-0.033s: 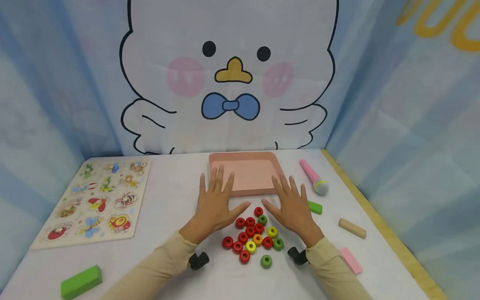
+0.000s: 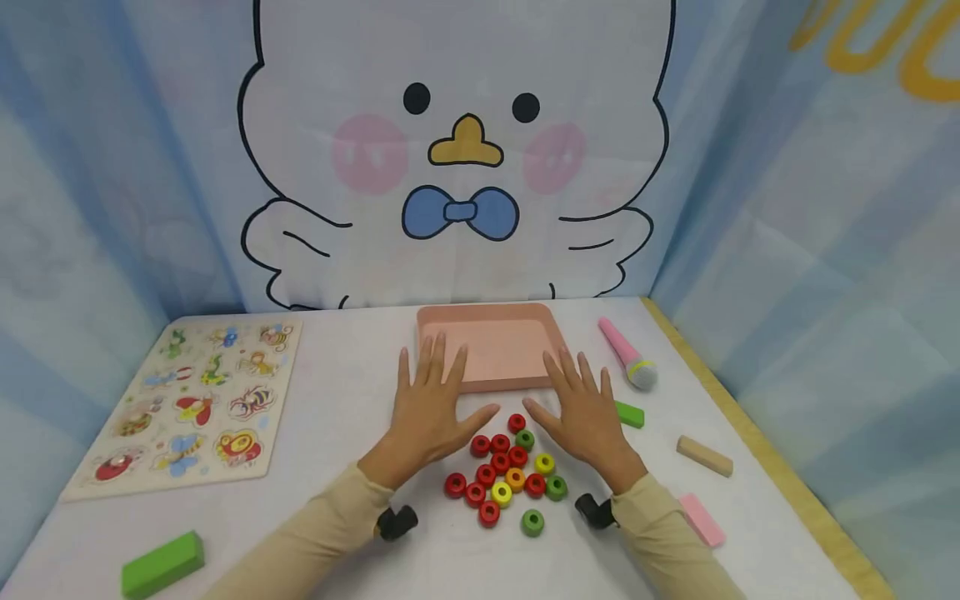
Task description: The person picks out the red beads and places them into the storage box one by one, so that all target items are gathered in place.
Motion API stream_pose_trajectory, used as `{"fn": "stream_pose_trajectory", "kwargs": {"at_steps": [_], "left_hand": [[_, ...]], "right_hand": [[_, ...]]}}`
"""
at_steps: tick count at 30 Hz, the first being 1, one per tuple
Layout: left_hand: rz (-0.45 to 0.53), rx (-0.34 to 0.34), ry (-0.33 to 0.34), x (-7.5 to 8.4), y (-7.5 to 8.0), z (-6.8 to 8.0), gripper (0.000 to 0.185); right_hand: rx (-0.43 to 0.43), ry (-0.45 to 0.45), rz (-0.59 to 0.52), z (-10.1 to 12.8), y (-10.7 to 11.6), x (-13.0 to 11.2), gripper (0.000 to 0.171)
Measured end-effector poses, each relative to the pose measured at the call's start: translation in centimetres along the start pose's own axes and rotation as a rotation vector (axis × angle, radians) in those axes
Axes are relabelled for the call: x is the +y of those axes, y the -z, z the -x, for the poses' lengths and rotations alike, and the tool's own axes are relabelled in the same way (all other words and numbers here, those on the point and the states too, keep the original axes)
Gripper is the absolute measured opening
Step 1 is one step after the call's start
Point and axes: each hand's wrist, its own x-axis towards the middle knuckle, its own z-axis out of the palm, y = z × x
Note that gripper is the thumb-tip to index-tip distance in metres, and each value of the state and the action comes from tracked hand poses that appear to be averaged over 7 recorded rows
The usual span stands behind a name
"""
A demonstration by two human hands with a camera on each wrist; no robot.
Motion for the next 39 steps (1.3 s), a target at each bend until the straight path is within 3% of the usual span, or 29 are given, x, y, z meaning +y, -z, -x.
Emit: {"fn": "stream_pose_trajectory", "kwargs": {"at_steps": [5, 9, 13, 16, 22, 25, 29, 34, 37, 39], "left_hand": [[0.035, 0.006, 0.007, -0.6, -0.3, 0.2, 0.097], [0.204, 0.013, 0.069, -2.1, -1.0, 0.0, 0.087], [0.5, 0.021, 0.207, -3.7, -2.6, -0.8, 0.073], [0.736, 0.091, 0.295, -4.6, -3.7, -1.5, 0.065], [1.109, 0.21, 0.361, -5.4, -5.9, -2.5, 0.054], [1.198, 0.235, 0.387, -5.5, -6.7, -2.2, 0.052], [1.231, 0.243, 0.397, -5.5, -6.9, -1.6, 0.051], [1.26, 0.25, 0.382, -4.7, -5.3, -0.8, 0.05], [1.273, 0.247, 0.374, -4.4, -4.1, -0.8, 0.049], [1.273, 0.248, 0.372, -4.7, -4.3, -1.1, 0.05]], "right_hand": [[-0.002, 0.003, -0.057, 0.1, -0.3, 0.0, 0.08], [-0.005, 0.013, -0.177, 0.3, -0.4, 0.0, 0.073], [-0.044, 0.02, -0.337, 0.9, -0.6, 0.7, 0.062], [-0.086, 0.058, -0.445, 1.0, -0.6, 1.3, 0.049], [-0.228, 0.111, -0.565, -0.3, -0.7, 1.4, 0.03], [-0.293, 0.088, -0.58, -1.1, -1.2, 0.7, 0.028], [-0.34, 0.078, -0.556, -2.1, -2.3, -0.5, 0.024], [-0.314, 0.062, -0.539, -2.5, -3.0, -0.9, 0.014], [-0.291, 0.085, -0.543, -3.2, -2.1, -0.8, 0.016], [-0.271, 0.126, -0.535, -4.4, -1.1, -1.0, 0.018]]}}
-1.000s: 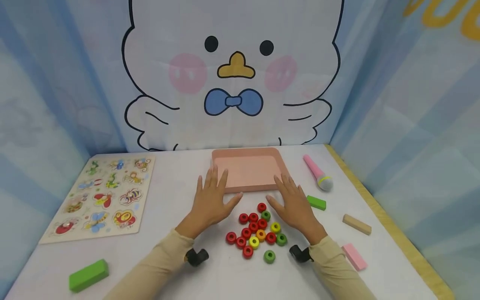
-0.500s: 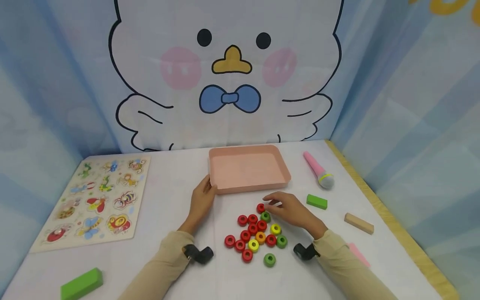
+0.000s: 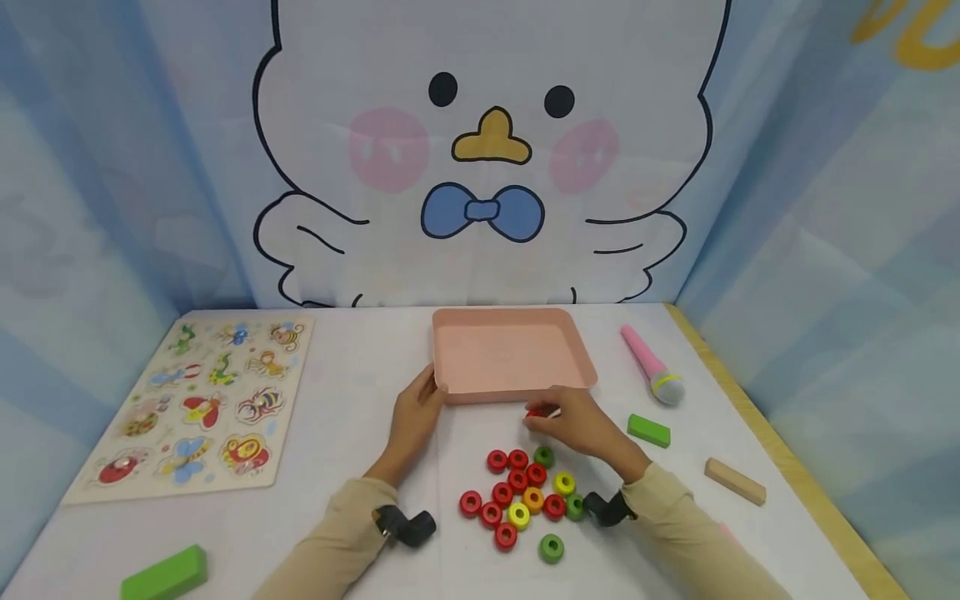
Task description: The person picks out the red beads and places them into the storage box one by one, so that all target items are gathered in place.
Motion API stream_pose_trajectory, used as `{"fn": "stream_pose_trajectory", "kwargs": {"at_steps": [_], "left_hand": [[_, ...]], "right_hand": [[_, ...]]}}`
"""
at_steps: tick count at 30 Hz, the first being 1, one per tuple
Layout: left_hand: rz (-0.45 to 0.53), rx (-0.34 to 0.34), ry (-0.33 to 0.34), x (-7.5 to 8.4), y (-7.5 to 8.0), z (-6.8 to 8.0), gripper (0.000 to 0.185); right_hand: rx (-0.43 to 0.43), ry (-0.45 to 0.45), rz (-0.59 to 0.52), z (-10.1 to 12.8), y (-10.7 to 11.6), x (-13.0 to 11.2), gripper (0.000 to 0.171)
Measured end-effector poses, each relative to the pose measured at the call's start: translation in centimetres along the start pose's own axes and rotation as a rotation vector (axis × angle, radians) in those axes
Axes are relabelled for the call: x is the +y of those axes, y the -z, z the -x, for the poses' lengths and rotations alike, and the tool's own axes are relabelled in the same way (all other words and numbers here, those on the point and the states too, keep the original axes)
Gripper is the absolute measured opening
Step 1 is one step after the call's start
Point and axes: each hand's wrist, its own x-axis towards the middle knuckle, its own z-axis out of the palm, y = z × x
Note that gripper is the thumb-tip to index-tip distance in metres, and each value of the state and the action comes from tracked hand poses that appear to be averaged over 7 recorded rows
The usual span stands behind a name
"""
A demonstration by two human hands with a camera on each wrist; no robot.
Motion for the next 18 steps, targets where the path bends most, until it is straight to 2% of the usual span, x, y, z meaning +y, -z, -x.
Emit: {"fn": "stream_pose_trajectory", "kwargs": {"at_steps": [3, 6, 9, 13, 16, 18], "left_hand": [[0.021, 0.011, 0.001, -1.4, -0.2, -0.6, 0.05], [0.033, 0.038, -0.013, -3.0, -0.2, -1.4, 0.051], [0.033, 0.041, -0.016, -3.7, -0.4, -1.5, 0.051], [0.016, 0.037, -0.007, -4.0, -0.7, -1.2, 0.051], [0.015, 0.05, -0.024, -4.0, -0.7, -1.1, 0.05], [0.007, 0.059, -0.058, -4.0, -0.6, -1.3, 0.049]], "right_hand": [[0.018, 0.068, 0.043, -2.0, 1.6, -1.2, 0.02], [0.004, 0.123, 0.066, -6.0, 2.5, -2.3, 0.024], [-0.065, 0.102, 0.082, -10.3, 2.2, -2.7, 0.026], [-0.183, 0.042, 0.117, -15.4, 0.8, -2.6, 0.024], [-0.239, 0.015, 0.126, -18.3, -0.2, -3.0, 0.022], [-0.255, 0.0, 0.121, -19.8, -0.7, -3.5, 0.022]]}}
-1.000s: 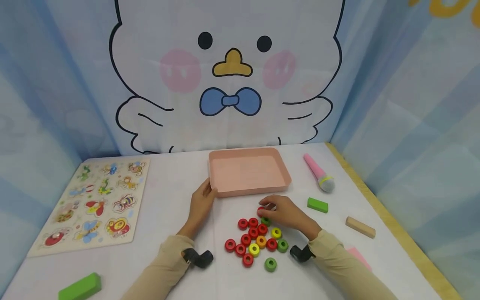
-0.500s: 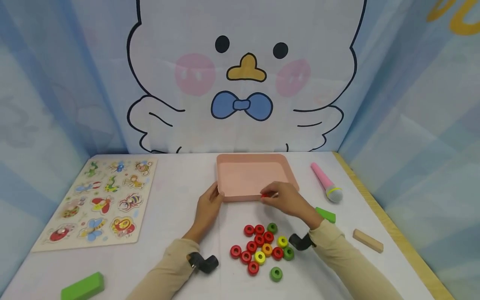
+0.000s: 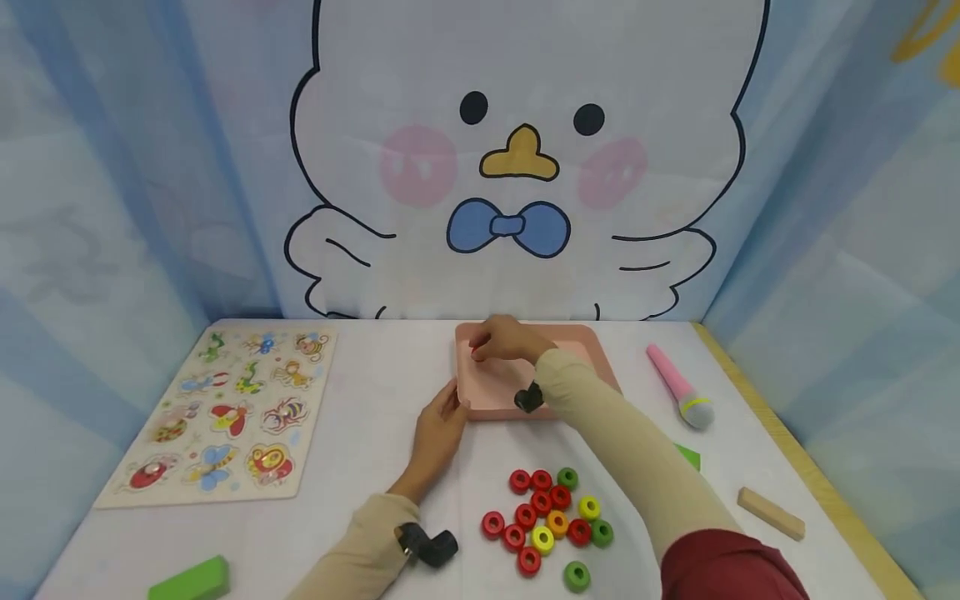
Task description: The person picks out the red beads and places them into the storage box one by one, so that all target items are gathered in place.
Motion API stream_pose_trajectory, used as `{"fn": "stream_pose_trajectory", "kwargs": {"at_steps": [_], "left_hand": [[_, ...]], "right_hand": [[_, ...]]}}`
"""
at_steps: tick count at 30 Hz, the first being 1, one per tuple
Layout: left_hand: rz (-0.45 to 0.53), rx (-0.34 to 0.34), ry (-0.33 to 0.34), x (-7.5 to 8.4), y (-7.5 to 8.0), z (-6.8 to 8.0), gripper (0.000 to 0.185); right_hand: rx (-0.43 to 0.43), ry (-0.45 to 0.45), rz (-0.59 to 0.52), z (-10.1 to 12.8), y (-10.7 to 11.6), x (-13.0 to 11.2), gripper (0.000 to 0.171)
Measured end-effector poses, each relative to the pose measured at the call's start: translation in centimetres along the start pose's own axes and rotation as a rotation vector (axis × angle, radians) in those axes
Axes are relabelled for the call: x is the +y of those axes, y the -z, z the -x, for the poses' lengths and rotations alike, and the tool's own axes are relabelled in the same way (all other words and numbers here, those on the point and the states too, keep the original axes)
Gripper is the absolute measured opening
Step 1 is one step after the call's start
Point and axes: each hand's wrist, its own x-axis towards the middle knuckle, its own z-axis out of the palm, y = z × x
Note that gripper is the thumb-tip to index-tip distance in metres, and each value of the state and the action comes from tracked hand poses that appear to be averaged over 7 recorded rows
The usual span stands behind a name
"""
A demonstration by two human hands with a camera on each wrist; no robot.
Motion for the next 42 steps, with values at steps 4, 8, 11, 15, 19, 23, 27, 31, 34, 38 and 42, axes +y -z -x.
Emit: {"fn": "stream_pose_trajectory", "kwargs": {"at_steps": [4, 8, 11, 15, 19, 23, 27, 31, 34, 38, 42], "left_hand": [[-0.012, -0.008, -0.024, 0.1, -1.1, 0.0, 0.048], [-0.047, -0.01, -0.02, 0.8, -1.7, -0.7, 0.048], [-0.066, -0.005, -0.015, 1.3, -1.5, -1.4, 0.049], [-0.051, 0.011, -0.01, 2.0, -0.9, -2.1, 0.049], [-0.077, 0.03, -0.017, 2.5, -0.1, -2.6, 0.049], [-0.09, 0.034, -0.009, 2.5, 0.5, -2.5, 0.049], [-0.074, 0.023, 0.016, 2.2, 0.7, -2.2, 0.05], [-0.066, 0.019, 0.046, 1.8, 0.6, -1.7, 0.05], [-0.077, 0.011, 0.075, 1.6, 0.3, -1.3, 0.05], [-0.081, -0.011, 0.087, 1.2, 0.0, -0.8, 0.051], [-0.059, -0.02, 0.076, 0.8, -0.3, -0.4, 0.051]], "right_hand": [[-0.028, -0.034, 0.006, -0.4, -0.3, 0.4, 0.024], [-0.03, -0.037, 0.006, 0.5, 0.8, 1.0, 0.039], [0.007, -0.018, 0.007, 2.0, 2.6, 1.1, 0.048], [0.057, 0.045, 0.007, 5.5, 4.3, 0.8, 0.045], [0.057, 0.141, -0.015, 9.8, 4.2, 0.7, 0.039], [-0.052, 0.219, -0.051, 13.6, 2.1, 1.1, 0.036], [-0.193, 0.214, -0.108, 15.9, -0.5, 1.8, 0.034], [-0.257, 0.205, -0.135, 16.8, -2.4, 2.5, 0.026], [-0.271, 0.206, -0.133, 17.1, -3.2, 2.8, 0.023], [-0.273, 0.195, -0.124, 17.4, -3.9, 3.1, 0.019], [-0.277, 0.189, -0.126, 17.8, -4.2, 3.4, 0.018]]}}
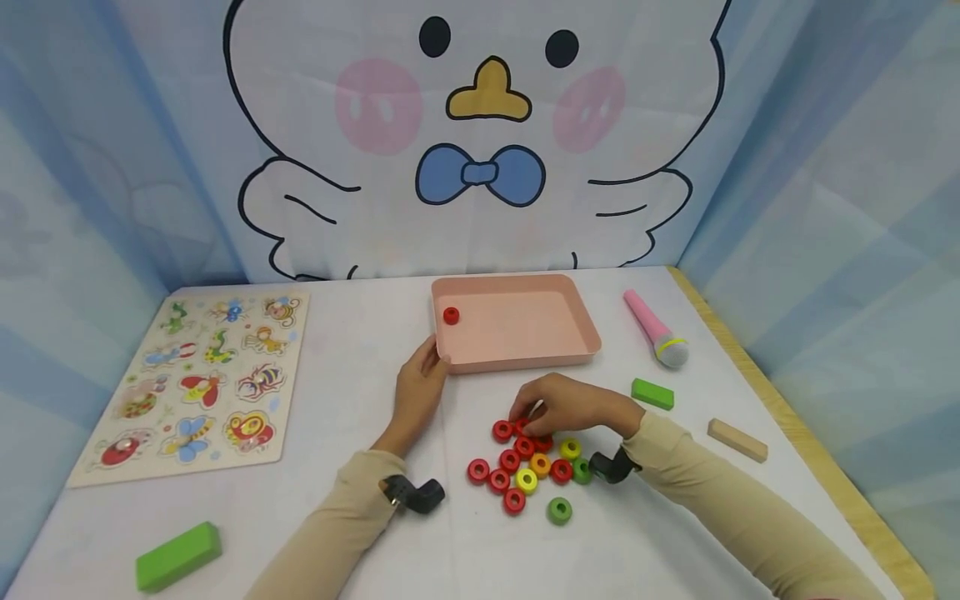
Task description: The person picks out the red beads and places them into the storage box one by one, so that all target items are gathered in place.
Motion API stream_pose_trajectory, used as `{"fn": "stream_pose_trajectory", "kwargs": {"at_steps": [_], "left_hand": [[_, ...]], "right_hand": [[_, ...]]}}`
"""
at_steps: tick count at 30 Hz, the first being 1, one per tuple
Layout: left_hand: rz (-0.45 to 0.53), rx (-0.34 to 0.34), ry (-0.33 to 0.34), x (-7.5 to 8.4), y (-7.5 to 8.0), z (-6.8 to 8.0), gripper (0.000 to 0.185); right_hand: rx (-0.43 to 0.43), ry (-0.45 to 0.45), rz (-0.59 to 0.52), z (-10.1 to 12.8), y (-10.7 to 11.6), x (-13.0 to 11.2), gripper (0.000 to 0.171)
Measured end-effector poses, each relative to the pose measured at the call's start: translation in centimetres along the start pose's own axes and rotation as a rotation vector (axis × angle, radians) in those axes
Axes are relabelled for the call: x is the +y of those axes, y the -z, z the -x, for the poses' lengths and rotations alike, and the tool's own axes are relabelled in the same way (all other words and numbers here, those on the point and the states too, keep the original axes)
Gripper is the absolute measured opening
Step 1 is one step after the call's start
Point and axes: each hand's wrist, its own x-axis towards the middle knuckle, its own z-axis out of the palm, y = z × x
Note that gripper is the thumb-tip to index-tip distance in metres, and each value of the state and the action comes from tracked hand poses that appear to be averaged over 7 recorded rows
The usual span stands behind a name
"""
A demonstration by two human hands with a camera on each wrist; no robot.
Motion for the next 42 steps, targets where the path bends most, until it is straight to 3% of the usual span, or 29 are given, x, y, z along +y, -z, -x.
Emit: {"fn": "stream_pose_trajectory", "kwargs": {"at_steps": [5, 9, 13, 19, 24, 29, 32, 37, 42], "left_hand": [[-0.011, 0.006, 0.008, -0.2, 0.3, -0.2, 0.051], [-0.021, 0.013, 0.018, -0.2, 0.4, -0.2, 0.051], [-0.006, 0.025, 0.024, -0.4, 0.4, -0.1, 0.05], [-0.029, 0.033, 0.055, -0.5, -0.1, 0.6, 0.05], [0.007, 0.039, 0.062, -0.6, -0.6, 1.2, 0.049], [0.027, 0.034, 0.042, 0.3, -0.8, 1.7, 0.049], [0.022, 0.039, 0.032, -0.2, -1.0, 1.5, 0.049], [-0.014, 0.045, -0.002, -0.3, -0.7, 0.8, 0.048], [-0.048, 0.041, -0.026, -0.1, 0.0, -0.3, 0.048]], "right_hand": [[0.002, -0.001, 0.014, -0.5, 0.8, -0.4, 0.019], [0.065, 0.01, 0.052, -1.6, 3.5, -1.3, 0.023], [0.152, -0.015, 0.113, -4.6, 7.5, -1.4, 0.027], [0.227, -0.18, 0.101, -10.3, 11.1, 0.6, 0.028], [0.252, -0.288, 0.067, -13.5, 11.4, 3.0, 0.026], [0.266, -0.288, 0.11, -15.0, 10.6, 4.6, 0.025], [0.263, -0.281, 0.132, -15.6, 10.4, 5.1, 0.026], [0.272, -0.277, 0.108, -15.6, 10.8, 4.9, 0.033], [0.281, -0.261, 0.066, -13.7, 11.6, 3.0, 0.039]]}}
